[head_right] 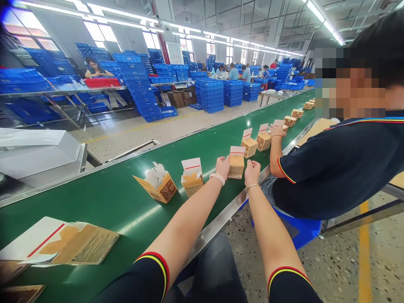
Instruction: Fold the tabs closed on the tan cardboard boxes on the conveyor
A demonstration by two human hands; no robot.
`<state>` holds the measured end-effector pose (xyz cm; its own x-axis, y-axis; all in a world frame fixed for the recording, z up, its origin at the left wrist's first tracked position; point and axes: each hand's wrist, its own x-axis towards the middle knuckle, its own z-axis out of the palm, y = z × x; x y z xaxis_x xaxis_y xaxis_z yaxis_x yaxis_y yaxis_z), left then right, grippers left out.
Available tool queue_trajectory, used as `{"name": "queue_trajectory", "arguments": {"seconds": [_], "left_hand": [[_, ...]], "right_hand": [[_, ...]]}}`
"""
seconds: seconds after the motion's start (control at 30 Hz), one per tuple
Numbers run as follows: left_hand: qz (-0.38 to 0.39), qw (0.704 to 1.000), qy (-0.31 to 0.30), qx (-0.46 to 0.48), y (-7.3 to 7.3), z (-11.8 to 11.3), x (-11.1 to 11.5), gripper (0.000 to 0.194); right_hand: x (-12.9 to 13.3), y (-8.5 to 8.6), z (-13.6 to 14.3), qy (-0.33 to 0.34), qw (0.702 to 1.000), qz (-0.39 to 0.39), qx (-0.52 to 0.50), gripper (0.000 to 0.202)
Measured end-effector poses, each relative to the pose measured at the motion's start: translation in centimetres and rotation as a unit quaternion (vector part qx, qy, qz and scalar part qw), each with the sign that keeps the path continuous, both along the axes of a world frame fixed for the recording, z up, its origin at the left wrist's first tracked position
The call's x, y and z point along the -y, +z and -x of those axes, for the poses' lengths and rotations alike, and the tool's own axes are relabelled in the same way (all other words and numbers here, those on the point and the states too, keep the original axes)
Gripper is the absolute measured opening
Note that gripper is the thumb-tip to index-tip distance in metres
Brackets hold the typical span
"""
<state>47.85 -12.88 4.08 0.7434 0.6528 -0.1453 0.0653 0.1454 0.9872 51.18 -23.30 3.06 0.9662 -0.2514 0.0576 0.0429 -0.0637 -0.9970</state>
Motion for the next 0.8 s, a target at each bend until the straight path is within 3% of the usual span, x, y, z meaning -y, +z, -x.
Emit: {"name": "queue_trajectory", "arguments": {"seconds": [0.1, 0.23, 0.33, 0.4, 0.47, 0.6, 0.7, 0.8], "left_hand": [[-0.058, 0.998, 0.009, 0.024, 1.1, 1.1, 1.0, 0.015], [-0.189, 0.975, 0.013, 0.117, 0.5, 5.8, 3.7, 0.007], [-0.363, 0.888, 0.075, 0.271, -1.6, 11.6, 3.6, 0.011], [-0.408, 0.860, 0.159, 0.263, -2.7, 14.6, 1.5, 0.028], [-0.408, 0.875, 0.180, 0.188, -3.0, 16.0, -1.9, 0.039], [-0.387, 0.917, 0.019, 0.096, -2.0, 14.6, -7.5, 0.023], [-0.348, 0.933, -0.022, 0.088, -1.1, 12.5, -8.2, 0.009], [-0.199, 0.977, 0.010, 0.078, -0.3, 10.7, -7.3, 0.002]], "right_hand": [[0.5, 0.4, 0.9, -0.022, 0.992, 0.055, 0.114, 0.031], [0.2, 0.4, 2.4, 0.020, 0.931, 0.152, 0.333, 0.032], [-0.7, -0.6, 4.0, 0.169, 0.920, 0.117, 0.334, 0.035], [-1.9, -1.5, 5.1, 0.288, 0.896, 0.109, 0.319, 0.041], [-3.5, -2.2, 6.0, 0.363, 0.869, 0.117, 0.314, 0.051], [-6.8, -2.2, 6.1, 0.421, 0.856, 0.111, 0.278, 0.046], [-8.1, -1.4, 5.1, 0.400, 0.878, 0.098, 0.244, 0.022], [-8.6, -0.9, 4.3, 0.343, 0.922, 0.065, 0.169, 0.019]]}}
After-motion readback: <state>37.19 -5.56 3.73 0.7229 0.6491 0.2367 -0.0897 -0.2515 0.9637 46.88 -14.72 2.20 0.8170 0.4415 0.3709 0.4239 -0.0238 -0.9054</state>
